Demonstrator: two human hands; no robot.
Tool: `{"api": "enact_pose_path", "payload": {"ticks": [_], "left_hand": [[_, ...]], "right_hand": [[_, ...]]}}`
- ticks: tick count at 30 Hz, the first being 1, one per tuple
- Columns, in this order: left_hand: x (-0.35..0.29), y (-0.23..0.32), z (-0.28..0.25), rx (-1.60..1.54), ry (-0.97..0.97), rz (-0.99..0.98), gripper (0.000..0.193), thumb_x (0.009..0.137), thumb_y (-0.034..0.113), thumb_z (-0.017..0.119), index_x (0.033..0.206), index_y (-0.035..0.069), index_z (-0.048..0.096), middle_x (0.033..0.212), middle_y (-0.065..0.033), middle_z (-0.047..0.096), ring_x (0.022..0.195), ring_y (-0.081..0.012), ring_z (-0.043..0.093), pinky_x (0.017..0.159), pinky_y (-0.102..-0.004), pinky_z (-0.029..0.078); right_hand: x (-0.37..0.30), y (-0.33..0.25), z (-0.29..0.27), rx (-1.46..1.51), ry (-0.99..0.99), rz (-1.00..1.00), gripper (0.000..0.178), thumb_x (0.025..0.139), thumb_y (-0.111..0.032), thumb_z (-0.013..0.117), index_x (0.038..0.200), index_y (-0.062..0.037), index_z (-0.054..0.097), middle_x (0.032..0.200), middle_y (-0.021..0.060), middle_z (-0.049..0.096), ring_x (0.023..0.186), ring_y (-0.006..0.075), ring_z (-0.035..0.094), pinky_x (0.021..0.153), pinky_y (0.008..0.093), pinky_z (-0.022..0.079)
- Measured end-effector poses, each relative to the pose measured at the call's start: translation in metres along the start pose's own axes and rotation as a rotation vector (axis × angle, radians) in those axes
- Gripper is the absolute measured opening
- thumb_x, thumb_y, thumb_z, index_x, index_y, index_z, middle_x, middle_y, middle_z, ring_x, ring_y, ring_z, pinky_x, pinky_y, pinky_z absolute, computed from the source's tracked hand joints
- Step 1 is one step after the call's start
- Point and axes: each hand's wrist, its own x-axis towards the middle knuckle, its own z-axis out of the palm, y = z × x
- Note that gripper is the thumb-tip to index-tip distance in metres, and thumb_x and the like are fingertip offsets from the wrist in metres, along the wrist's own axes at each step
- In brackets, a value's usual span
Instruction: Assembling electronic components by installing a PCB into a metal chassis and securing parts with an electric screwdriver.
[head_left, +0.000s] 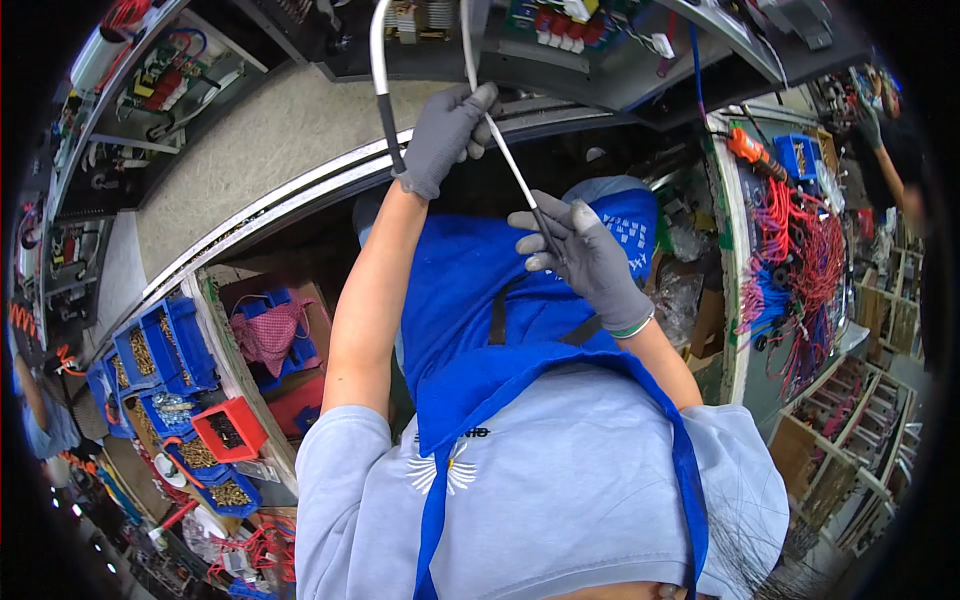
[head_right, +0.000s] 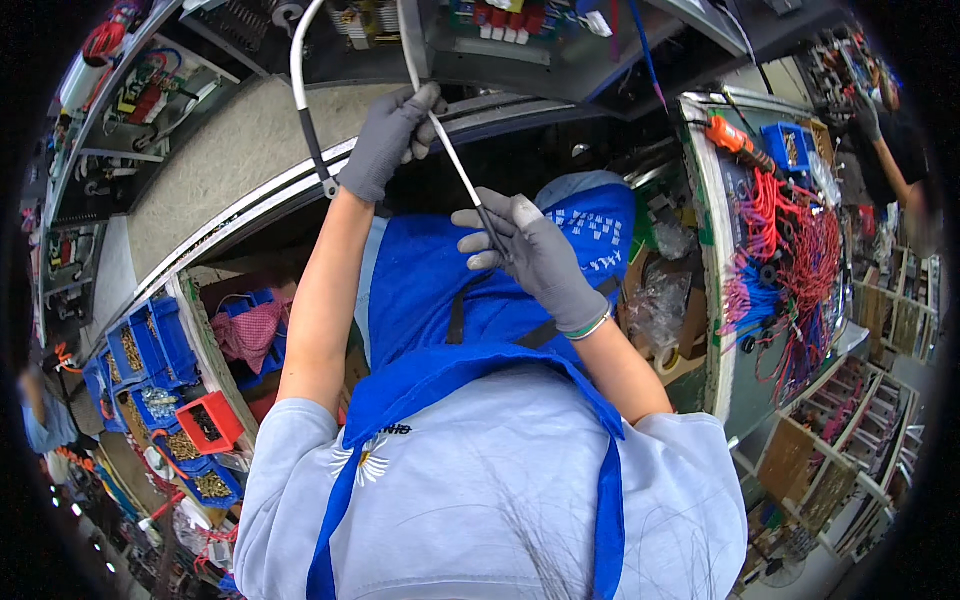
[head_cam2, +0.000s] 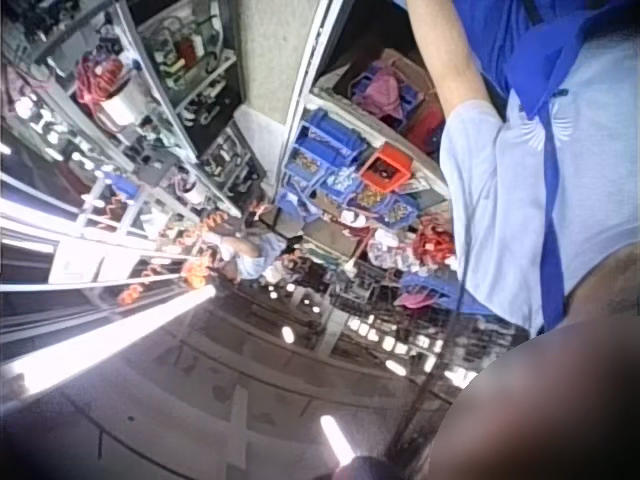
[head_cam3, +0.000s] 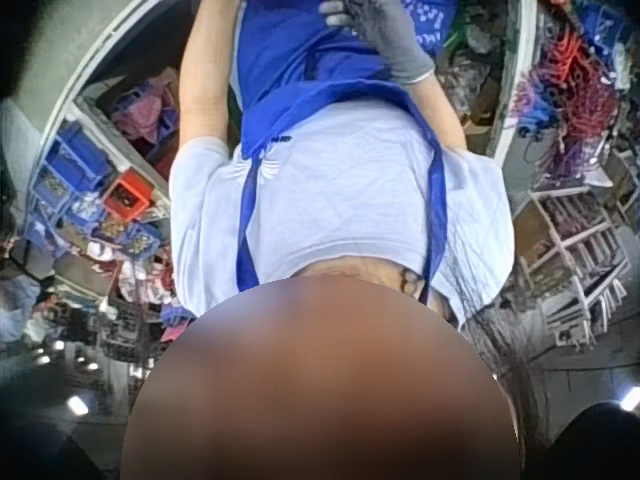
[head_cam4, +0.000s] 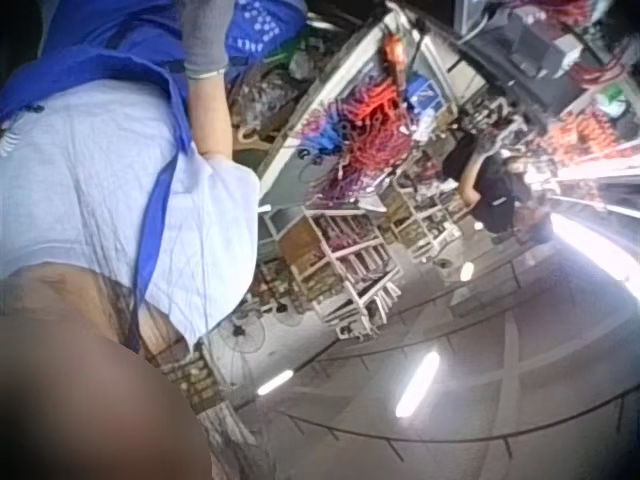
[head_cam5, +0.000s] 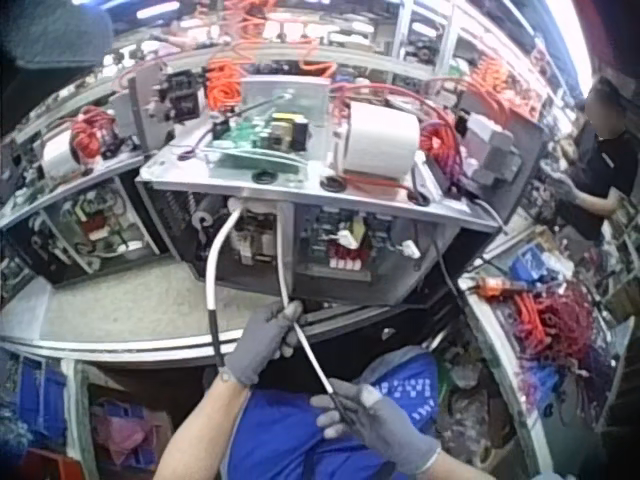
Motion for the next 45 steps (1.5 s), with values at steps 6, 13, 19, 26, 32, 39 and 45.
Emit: {"api": "enact_pose_path", "payload": {"ticks": [6,13,19,26,32,39,45], "left_hand": [[-0.006,-0.003,0.0,-0.049,0.033,0.054,0.04,0.095,0.045,0.057,0.095,0.005,0.065,0.06,0.0025,0.053,0.046,-0.0044,0.049,0.04,-0.0179,0.033],[-0.043,0.0,0.033,-0.277,-0.415,-0.041,0.054,0.095,0.053,0.054,0.107,0.001,0.063,0.069,-0.0015,0.057,0.053,-0.0048,0.051,0.045,-0.017,0.037],[-0.058,-0.016,0.047,-0.298,-0.321,-0.045,0.04,0.099,0.033,0.054,0.112,-0.004,0.062,0.079,-0.0095,0.065,0.062,-0.0123,0.063,0.051,-0.0216,0.049],[-0.072,-0.007,0.027,-0.55,-0.076,-0.075,0.046,0.1,0.036,0.052,0.111,-0.008,0.058,0.082,-0.0118,0.064,0.065,-0.0127,0.061,0.052,-0.0223,0.047],[-0.082,0.0,0.033,-0.739,-0.1,-0.136,0.045,0.1,0.036,0.052,0.113,-0.007,0.057,0.082,-0.0102,0.063,0.064,-0.0129,0.062,0.05,-0.0231,0.048],[-0.113,0.039,0.062,-0.632,-0.048,0.068,0.042,0.1,0.035,0.052,0.113,-0.006,0.058,0.082,-0.0103,0.064,0.063,-0.0134,0.064,0.049,-0.0232,0.049],[-0.112,0.044,0.055,-0.895,-0.109,-0.092,0.041,0.101,0.036,0.052,0.11,-0.004,0.057,0.079,-0.0081,0.063,0.06,-0.0129,0.062,0.047,-0.0229,0.047]], "right_hand": [[-0.03,0.001,0.002,-0.255,0.038,-0.077,0.051,0.099,-0.015,0.051,0.144,0.004,0.036,0.124,0.0205,0.059,0.097,0.0202,0.065,0.082,0.0292,0.056],[-0.053,-0.006,0.0,-0.618,0.306,-0.456,0.044,0.103,-0.025,0.047,0.136,0.0037,0.046,0.105,0.0197,0.067,0.077,0.0168,0.068,0.065,0.0264,0.057],[-0.036,-0.03,0.004,-0.522,0.396,-0.131,0.044,0.102,-0.027,0.045,0.13,0.006,0.051,0.092,0.0157,0.067,0.066,0.0139,0.064,0.057,0.023,0.054],[0.002,-0.04,0.014,0.046,0.105,-0.138,0.059,0.101,-0.038,0.048,0.137,0.008,0.04,0.1,0.0178,0.065,0.082,0.0201,0.066,0.071,0.03,0.056],[-0.013,-0.037,0.032,-0.383,0.147,-0.443,0.051,0.1,-0.029,0.054,0.139,0.0038,0.043,0.1,0.0135,0.066,0.084,0.0146,0.064,0.073,0.0266,0.054],[-0.021,-0.05,0.052,-0.659,0.303,-0.798,0.033,0.099,-0.023,0.056,0.119,0.0032,0.061,0.081,0.0053,0.068,0.068,0.0069,0.061,0.06,0.0201,0.051],[-0.022,-0.052,0.059,-0.501,0.263,-0.744,0.02,0.098,-0.013,0.053,0.107,0.0022,0.063,0.079,0.0046,0.066,0.067,0.0061,0.061,0.06,0.0214,0.051]]}}
